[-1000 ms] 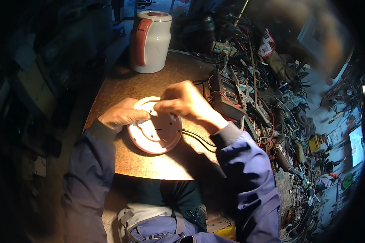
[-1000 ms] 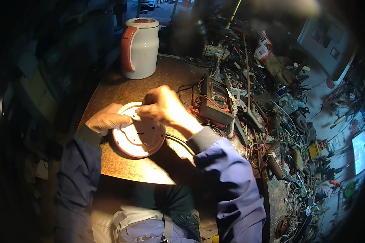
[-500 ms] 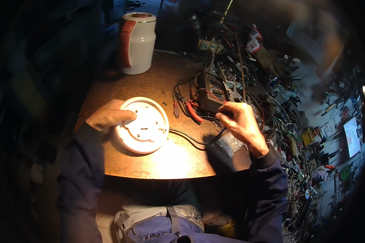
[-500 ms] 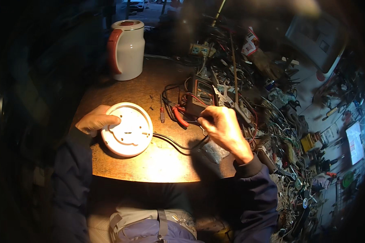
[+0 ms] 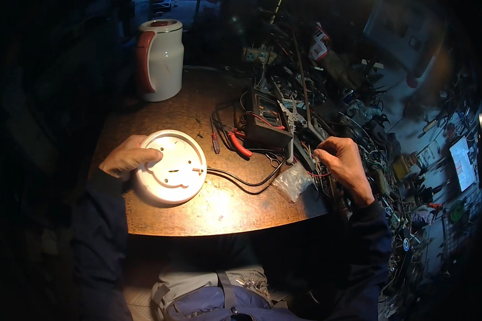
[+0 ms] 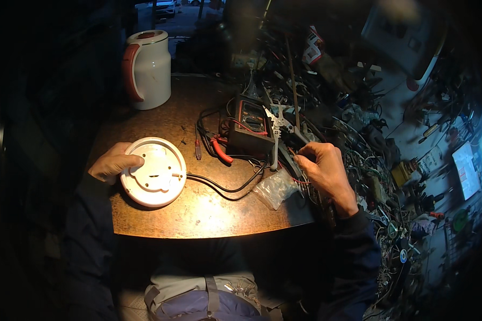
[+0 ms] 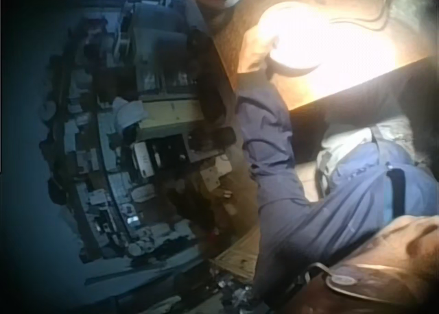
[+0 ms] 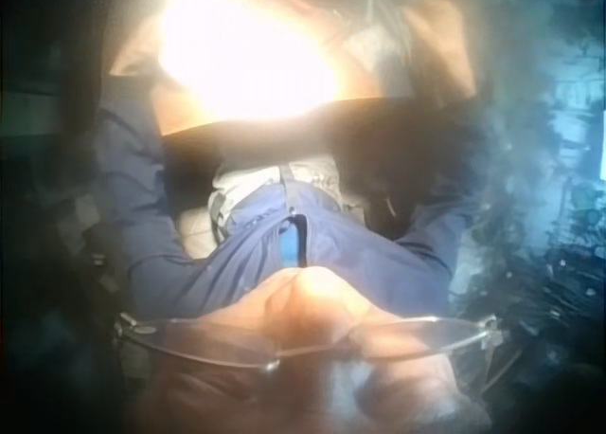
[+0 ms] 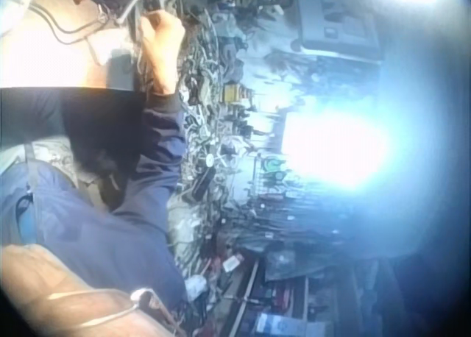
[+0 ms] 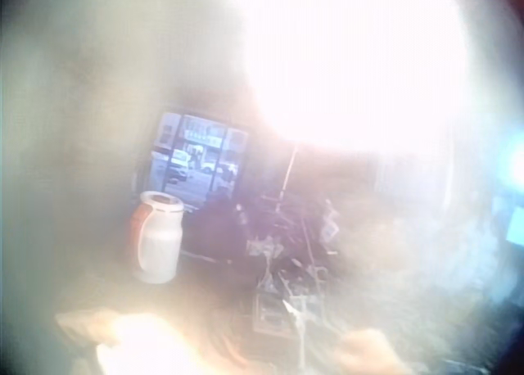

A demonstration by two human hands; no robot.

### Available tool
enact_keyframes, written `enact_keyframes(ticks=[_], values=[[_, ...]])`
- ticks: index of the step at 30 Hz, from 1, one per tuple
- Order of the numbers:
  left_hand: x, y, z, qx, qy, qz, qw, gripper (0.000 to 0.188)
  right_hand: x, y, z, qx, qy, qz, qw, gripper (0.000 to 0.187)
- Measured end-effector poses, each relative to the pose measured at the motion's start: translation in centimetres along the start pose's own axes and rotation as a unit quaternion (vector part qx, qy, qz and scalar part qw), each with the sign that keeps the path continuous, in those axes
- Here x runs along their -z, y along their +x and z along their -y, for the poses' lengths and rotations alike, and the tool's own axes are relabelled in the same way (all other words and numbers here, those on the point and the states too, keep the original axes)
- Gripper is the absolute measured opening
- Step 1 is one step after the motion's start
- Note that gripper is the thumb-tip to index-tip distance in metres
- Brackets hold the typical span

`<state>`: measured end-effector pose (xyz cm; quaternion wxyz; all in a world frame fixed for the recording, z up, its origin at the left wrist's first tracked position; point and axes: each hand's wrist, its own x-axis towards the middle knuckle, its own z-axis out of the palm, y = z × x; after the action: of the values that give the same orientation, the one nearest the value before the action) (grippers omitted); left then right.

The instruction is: The person assembles a ceiling light fixture by connecting wires to a socket, securing the socket into the base, and fastening the cover plate with screws. The person uses a screwdriver to tighten the screws and completes the assembly.

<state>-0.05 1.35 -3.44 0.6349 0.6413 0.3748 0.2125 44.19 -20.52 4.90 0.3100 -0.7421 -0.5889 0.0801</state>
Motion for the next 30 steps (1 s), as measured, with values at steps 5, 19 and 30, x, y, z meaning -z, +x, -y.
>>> enact_keyframes(ticks=[5, 19, 30], values=[[0.2, -0.2, 0.0, -0.01, -0.014, 0.0, 1.0, 0.046, -1.7, 0.1, 3.2, 0.043, -0.033, 0.031, 0.998, 0.015], [0.4, -0.6, 0.0, -0.009, -0.002, -0.006, 1.0, 0.049, -11.7, 5.3, -0.9, 0.037, -0.048, -0.064, 0.996, 0.018], [0.1, -0.3, -0.3, 0.005, 0.004, -0.007, 1.0, 0.042, -11.5, 6.9, -0.2, -0.006, -0.092, 0.051, 0.994, 0.034]])
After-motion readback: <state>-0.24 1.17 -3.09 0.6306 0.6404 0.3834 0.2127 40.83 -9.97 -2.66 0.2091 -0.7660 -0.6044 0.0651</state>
